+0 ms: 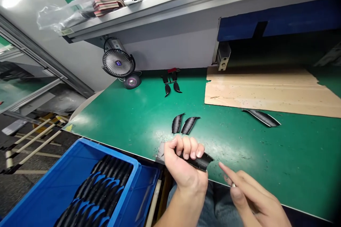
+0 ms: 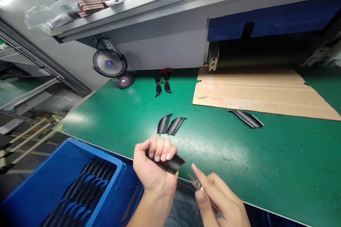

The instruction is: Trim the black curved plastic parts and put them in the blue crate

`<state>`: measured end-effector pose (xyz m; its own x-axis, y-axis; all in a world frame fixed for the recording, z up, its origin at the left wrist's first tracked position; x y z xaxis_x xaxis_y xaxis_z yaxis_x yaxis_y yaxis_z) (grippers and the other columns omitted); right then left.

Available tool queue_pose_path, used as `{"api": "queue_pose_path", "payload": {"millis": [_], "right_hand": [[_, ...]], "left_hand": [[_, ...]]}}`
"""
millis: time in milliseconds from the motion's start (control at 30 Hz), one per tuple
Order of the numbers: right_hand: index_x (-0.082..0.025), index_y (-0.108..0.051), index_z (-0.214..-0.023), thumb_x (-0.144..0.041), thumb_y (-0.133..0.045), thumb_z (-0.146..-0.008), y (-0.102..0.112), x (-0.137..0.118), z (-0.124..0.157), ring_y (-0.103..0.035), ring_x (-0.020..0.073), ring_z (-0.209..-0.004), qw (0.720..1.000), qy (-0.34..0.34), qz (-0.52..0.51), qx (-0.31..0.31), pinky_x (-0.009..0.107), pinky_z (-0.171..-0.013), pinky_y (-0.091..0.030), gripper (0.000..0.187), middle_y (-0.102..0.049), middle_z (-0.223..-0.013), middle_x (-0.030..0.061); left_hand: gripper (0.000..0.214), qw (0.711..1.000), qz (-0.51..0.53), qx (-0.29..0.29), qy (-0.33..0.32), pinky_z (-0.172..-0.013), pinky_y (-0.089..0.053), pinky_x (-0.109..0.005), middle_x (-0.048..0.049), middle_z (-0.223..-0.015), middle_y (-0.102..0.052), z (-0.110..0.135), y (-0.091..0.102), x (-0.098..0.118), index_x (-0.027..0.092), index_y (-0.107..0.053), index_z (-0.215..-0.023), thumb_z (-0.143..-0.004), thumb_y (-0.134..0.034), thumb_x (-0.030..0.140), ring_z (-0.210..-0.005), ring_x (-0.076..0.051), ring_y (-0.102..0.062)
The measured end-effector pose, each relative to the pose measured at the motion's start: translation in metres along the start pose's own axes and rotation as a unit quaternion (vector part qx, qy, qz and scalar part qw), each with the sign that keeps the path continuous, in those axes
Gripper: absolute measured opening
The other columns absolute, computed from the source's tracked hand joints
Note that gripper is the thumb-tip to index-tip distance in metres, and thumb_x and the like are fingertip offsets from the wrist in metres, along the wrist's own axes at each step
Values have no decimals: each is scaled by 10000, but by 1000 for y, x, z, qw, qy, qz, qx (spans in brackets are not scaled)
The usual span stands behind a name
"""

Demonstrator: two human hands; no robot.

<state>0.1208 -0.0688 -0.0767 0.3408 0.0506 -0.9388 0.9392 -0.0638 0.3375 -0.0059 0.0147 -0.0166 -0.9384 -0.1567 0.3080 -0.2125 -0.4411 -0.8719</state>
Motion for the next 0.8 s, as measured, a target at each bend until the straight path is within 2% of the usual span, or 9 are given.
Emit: {"api": "queue_pose_path", "payload": {"millis": [100, 200, 300, 433, 533, 633, 700, 800], "right_hand": [[-271, -656, -1173, -417, -546, -898, 1, -2, -9, -631, 161, -741, 997, -15, -48, -63, 193, -665, -523, 330, -633, -864, 36], [-290, -588, -1257, -389, -579, -886, 1, -1, -15, -637, 167, -860, 985, -51, -115, -114, 202, -769, -521, 384, -650, -965, 36], [-308, -506, -1328, -377, -568, -903, -1, -1, -19, -626, 142, -848, 963, -102, -198, -153, 204, -800, -509, 436, -652, -905, 15], [-295, -515, -1323, -374, -551, -916, -3, -4, -21, -603, 138, -791, 944, -122, -247, -181, 223, -804, -502, 416, -636, -804, 0], [-259, -519, -1326, -387, -521, -929, -3, -7, -22, -583, 140, -720, 949, -112, -217, -200, 225, -748, -512, 417, -634, -786, 3], [-218, -510, -1337, -397, -490, -939, -2, -10, -23, -593, 155, -725, 963, -104, -140, -204, 230, -717, -520, 436, -661, -846, 22], [-200, -542, -1308, -391, -479, -942, -2, -11, -22, -624, 185, -878, 972, -87, -95, -198, 243, -811, -512, 418, -676, -989, 48], [-194, -583, -1259, -367, -464, -947, -3, -12, -21, -576, 209, -1102, 983, -36, -43, -173, 254, -961, -446, 376, -629, -1188, 71]], "left_hand": [[322, 1000, -11, -7, -12, -365, -238, -205, 62, -447, -131, 3, 0, 0, 203, -210, -512, -677, -487, 216, -401, -87, -171], [311, 999, -21, -26, -18, -359, -232, -210, 60, -442, -135, 5, 0, -2, 204, -212, -512, -671, -479, 211, -399, -90, -165], [311, 998, -27, -48, -21, -357, -233, -217, 58, -441, -135, 7, 1, -3, 205, -207, -510, -677, -470, 215, -397, -93, -161], [309, 996, -31, -79, -24, -352, -227, -219, 56, -437, -126, 10, 1, -4, 203, -206, -502, -681, -457, 216, -394, -96, -153], [304, 995, -36, -92, -32, -352, -223, -223, 54, -438, -131, 11, 2, -4, 202, -213, -501, -681, -457, 215, -395, -99, -150], [299, 993, -43, -100, -44, -355, -225, -225, 52, -440, -129, 13, 3, -2, 200, -218, -503, -682, -458, 208, -398, -101, -147], [300, 991, -47, -113, -55, -357, -222, -223, 52, -441, -124, 14, 5, -2, 199, -220, -505, -679, -463, 210, -398, -101, -144], [305, 988, -55, -126, -65, -362, -219, -222, 52, -446, -127, 15, 7, -2, 196, -219, -508, -681, -469, 212, -402, -99, -143]]}}
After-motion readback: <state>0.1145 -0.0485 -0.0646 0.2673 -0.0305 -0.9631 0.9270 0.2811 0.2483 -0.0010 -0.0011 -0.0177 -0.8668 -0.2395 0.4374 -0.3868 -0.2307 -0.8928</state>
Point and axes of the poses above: each hand's wrist, its own z-axis away from the middle knuckle, its own y-axis out of the back of the hand, x = y × z, the point moved 1 cm from there along -z, towards the middle knuckle
